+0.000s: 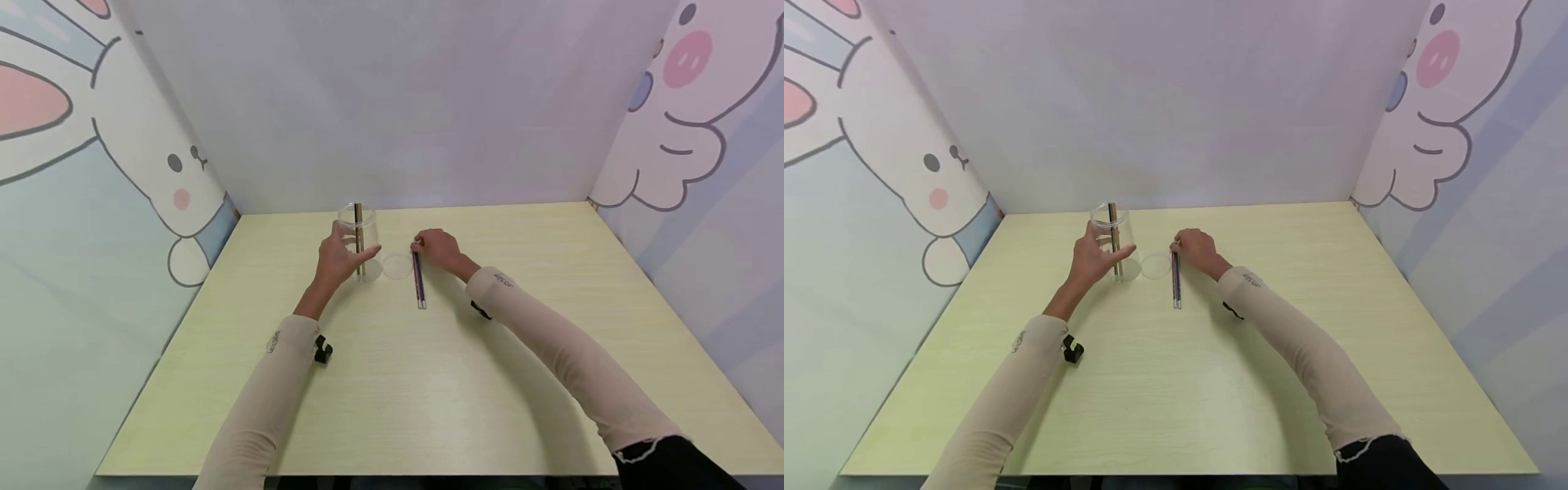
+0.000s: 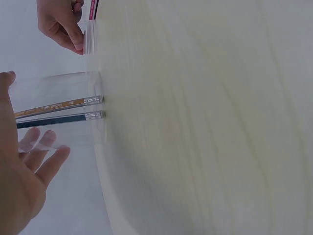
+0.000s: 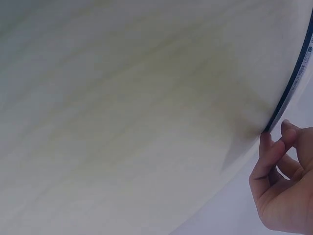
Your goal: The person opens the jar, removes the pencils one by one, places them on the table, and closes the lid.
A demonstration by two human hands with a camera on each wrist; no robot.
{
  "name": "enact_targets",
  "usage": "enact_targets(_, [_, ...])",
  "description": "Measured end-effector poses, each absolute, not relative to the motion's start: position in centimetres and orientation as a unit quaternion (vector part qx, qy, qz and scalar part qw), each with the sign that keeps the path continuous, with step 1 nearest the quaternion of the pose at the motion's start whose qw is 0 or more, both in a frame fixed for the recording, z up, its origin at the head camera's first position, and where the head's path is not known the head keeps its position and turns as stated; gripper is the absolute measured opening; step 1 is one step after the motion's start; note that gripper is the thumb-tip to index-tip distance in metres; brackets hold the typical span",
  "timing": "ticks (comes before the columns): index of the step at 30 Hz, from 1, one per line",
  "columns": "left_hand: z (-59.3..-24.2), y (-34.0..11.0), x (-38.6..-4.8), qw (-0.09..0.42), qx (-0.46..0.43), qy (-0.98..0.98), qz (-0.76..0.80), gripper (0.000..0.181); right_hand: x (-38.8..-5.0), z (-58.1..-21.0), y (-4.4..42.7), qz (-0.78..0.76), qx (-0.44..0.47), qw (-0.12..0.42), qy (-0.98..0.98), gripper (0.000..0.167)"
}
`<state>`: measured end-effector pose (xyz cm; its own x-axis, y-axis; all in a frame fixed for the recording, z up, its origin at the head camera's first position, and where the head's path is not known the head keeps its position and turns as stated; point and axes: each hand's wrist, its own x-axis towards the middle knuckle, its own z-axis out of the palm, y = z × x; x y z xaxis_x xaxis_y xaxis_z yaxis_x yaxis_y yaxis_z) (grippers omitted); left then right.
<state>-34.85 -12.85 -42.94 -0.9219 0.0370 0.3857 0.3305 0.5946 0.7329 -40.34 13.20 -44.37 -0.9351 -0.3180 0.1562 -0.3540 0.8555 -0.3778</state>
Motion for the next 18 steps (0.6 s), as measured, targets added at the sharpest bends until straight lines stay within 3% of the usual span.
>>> enact_targets(18, [-42.9, -12.7, -34.9, 0.168, -0.103, -0.88, -0.432, 0.078, -40.2, -40.9, 13.0, 0.183, 0.193, 0.064, -0.962, 0.037])
